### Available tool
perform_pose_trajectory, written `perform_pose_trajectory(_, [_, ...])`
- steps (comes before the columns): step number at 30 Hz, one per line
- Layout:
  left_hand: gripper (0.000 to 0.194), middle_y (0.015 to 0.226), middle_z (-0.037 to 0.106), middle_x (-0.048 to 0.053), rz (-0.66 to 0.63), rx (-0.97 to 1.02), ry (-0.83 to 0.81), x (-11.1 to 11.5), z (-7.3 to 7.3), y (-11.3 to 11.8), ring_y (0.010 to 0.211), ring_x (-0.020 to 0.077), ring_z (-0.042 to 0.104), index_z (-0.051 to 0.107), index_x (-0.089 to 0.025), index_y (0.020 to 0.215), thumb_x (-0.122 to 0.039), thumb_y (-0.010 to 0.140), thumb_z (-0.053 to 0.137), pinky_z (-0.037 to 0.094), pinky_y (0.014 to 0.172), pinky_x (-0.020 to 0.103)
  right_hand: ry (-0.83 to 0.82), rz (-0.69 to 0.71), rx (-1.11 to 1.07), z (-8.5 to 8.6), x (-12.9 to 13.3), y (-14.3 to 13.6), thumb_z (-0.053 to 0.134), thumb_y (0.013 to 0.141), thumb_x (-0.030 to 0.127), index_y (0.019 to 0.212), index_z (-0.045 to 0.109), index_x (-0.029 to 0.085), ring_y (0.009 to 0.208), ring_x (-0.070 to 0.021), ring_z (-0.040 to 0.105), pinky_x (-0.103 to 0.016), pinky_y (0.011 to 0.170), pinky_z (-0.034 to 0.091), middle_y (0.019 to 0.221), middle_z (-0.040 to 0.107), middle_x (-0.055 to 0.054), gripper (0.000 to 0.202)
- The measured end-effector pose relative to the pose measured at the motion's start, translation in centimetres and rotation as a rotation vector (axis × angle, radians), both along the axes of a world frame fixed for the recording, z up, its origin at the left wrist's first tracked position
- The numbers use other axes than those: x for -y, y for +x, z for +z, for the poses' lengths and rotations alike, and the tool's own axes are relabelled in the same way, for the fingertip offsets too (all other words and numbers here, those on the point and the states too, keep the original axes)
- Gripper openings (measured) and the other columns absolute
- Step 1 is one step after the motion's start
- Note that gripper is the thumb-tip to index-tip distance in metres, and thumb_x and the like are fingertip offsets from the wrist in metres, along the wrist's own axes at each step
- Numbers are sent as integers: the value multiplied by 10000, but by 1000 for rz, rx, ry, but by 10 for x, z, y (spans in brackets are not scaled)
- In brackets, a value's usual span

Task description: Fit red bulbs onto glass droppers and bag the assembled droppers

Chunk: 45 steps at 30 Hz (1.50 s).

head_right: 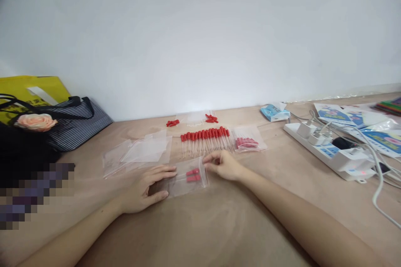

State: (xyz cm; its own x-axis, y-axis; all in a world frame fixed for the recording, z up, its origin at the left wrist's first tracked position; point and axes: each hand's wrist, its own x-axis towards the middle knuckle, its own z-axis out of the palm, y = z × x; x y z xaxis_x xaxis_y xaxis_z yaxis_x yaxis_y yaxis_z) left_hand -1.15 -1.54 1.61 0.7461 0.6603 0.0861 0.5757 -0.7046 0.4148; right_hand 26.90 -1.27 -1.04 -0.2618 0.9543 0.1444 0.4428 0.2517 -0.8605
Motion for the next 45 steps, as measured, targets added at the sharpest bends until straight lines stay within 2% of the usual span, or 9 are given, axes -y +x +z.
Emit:
perform_pose_trajectory(5, [431,1304,433,53,-5,-40,13,1,0,0,1204,243,370,476,-246,1194,-371,783,500,305,998,451,202,-554,392,22,-49,27,535,728,275,803,658,189,749,-152,578,-244,697,416,797,642,-30,167])
perform_pose_trajectory(11, [434,1351,364,38,4,-84,53,2,-4,-3,1241,263,300,460,-280,1217,-411,803,472,278,1005,471,145,-739,467,17,-86,19,531,725,314,881,655,180,887,-240,564,-316,717,412,989,589,-110,240])
perform_pose_trajectory(15, [443,1357,356,28,-5,-76,64,2,-6,-4,1241,256,300,448,-299,1227,-432,805,468,281,1004,462,121,-746,437,9,-90,13,526,722,271,848,653,200,903,-241,562,-321,731,410,976,605,-92,193])
perform_pose_trajectory(20, [408,1361,353,24,-10,-113,39,1,-4,-2,1249,259,292,481,-312,1201,-437,814,453,281,998,468,113,-739,310,16,-85,15,519,725,235,862,646,162,906,-251,558,-333,749,405,923,631,-113,201])
perform_pose_trajectory(25, [413,1368,346,22,-24,-155,38,0,0,0,1256,265,280,466,-325,1211,-446,817,445,261,997,489,136,-612,100,25,-60,24,442,794,299,827,630,151,715,-160,574,-254,651,426,752,636,-45,242])
perform_pose_trajectory(28, [417,1368,346,22,-25,-166,53,2,0,0,1254,269,285,464,-323,1213,-448,816,442,261,994,493,91,-508,-299,18,-37,25,450,775,455,825,584,176,491,-97,488,-217,482,395,615,568,13,313])
perform_pose_trajectory(32, [461,1364,354,29,-18,-148,66,3,-1,1,1246,264,299,425,-301,1244,-455,810,443,261,998,481,-14,-505,-809,-1,-15,21,622,631,492,773,536,188,440,-59,434,-182,415,358,611,531,39,347])
perform_pose_trajectory(37, [578,1335,390,53,4,-78,77,2,-4,-1,1220,257,333,300,-254,1312,-458,795,459,282,993,454,-86,-560,-948,-13,-9,12,656,637,408,729,518,188,470,-65,475,-179,420,386,614,536,34,276])
perform_pose_trajectory(45, [643,1338,369,66,37,-41,50,4,-6,-2,1195,250,357,207,-250,1331,-468,787,472,312,976,422,-304,-363,-1020,-3,12,-13,688,613,299,773,483,203,616,-127,604,-270,621,483,667,594,24,277])
